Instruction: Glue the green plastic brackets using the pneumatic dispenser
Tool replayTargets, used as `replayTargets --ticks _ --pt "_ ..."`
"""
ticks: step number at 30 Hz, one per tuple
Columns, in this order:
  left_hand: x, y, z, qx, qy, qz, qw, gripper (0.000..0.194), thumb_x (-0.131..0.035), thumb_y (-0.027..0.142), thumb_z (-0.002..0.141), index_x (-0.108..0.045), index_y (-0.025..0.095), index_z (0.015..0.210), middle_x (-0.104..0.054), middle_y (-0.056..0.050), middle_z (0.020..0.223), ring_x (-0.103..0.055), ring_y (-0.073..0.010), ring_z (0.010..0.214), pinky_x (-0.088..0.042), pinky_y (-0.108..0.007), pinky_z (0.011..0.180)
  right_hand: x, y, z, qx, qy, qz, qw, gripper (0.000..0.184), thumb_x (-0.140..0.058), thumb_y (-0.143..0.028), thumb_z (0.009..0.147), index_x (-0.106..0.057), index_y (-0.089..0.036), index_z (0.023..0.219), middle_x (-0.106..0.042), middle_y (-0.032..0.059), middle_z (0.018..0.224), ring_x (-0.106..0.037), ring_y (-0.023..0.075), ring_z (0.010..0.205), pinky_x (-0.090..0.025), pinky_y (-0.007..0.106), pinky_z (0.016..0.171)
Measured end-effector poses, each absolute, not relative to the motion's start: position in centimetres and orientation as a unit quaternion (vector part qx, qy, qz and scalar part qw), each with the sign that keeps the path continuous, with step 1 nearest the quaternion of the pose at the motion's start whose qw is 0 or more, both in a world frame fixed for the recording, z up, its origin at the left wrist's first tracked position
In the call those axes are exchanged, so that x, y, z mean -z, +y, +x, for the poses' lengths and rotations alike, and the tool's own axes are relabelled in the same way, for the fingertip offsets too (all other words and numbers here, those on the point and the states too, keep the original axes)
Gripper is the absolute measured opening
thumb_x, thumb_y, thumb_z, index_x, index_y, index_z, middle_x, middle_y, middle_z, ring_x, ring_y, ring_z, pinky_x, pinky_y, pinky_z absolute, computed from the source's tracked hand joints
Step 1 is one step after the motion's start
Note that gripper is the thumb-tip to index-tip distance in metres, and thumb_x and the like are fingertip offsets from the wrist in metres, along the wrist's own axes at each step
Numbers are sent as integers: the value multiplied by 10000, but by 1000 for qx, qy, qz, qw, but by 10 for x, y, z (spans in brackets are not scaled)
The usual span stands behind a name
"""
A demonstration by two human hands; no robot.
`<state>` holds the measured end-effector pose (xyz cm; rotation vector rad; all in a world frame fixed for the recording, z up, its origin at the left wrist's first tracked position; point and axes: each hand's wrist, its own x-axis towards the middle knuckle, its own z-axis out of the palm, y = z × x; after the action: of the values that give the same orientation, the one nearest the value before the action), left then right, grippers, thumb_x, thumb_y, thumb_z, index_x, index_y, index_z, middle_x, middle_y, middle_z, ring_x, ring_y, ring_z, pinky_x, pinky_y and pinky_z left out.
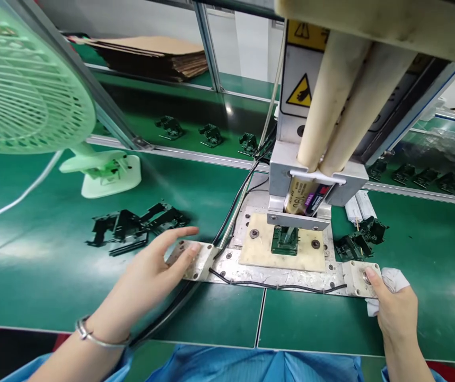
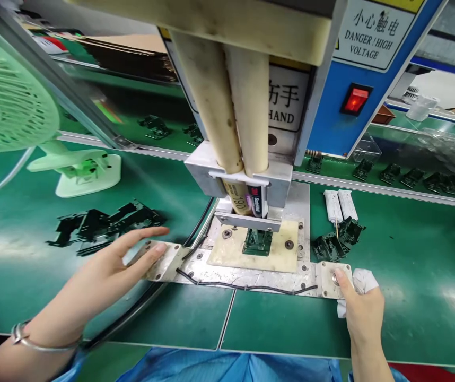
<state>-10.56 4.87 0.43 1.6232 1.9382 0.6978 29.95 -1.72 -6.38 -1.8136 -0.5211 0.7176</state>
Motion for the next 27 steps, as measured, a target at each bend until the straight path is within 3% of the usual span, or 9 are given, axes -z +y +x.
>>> replayTargets --ticks 2,5,8,11,15,19,23,27 --pt "-14 48 -94 -233 701 643 203 574 -526 611 868 -575 202 1268 -609 -109 1343 -671 -271 888 -501 -310 565 64 -17 299 -302 -214 -762 532 652 -932 -634 471 -619 -154 781 -628 38 616 -504 162 418 -409 248 300" --pt "-24 56 -65 -238 625 699 254 664 -600 630 818 -514 212 1327 -592 -116 1390 -600 -337 1209 -560 -408 877 64 -18 297 -294 -214 -762 536 640 -933 -631 480 -616 -155 769 -600 16 591 -474 147 409 -385 237 285" --pt "-24 73 -35 -221 550 729 343 870 -758 592 698 -428 204 1402 -546 -151 1452 -505 -360 1347 -418 -505 1123 65 -19 297 -284 -224 -754 549 622 -941 -613 489 -602 -160 747 -576 3 582 -463 139 423 -375 223 278" --pt "-17 92 -14 -209 502 715 439 923 -824 522 653 -419 178 1408 -517 -189 1467 -476 -366 1374 -359 -533 1166 67 -20 299 -288 -226 -745 558 616 -957 -587 483 -601 -158 746 -578 8 589 -466 138 435 -384 221 287" --pt "-11 104 -2 -262 454 674 521 623 -805 394 709 -576 169 1243 -606 -165 1356 -548 -320 1304 -365 -514 1165 66 -21 299 -298 -225 -739 561 608 -966 -564 485 -601 -156 751 -590 17 610 -490 145 449 -402 223 299" --pt "-20 103 1 -281 437 624 583 505 -827 335 698 -660 161 1142 -674 -136 1263 -629 -292 1191 -433 -483 1111 61 -19 296 -295 -226 -741 559 615 -951 -596 495 -559 -171 704 -540 -11 552 -445 129 399 -362 220 267" --pt "-35 93 -3 -239 464 576 629 437 -814 454 722 -729 181 1054 -757 -74 976 -686 -288 1045 -544 -415 942 60 -20 293 -283 -239 -745 554 576 -916 -608 584 -620 -159 791 -557 -5 568 -469 133 408 -377 214 295" --pt "-36 70 -13 -175 432 470 750 502 -752 639 727 -785 155 858 -744 -70 760 -708 -254 809 -562 -318 732 54 -34 300 -226 -238 -686 650 527 -845 -593 731 -711 -159 1000 -574 2 632 -486 129 444 -419 227 375"
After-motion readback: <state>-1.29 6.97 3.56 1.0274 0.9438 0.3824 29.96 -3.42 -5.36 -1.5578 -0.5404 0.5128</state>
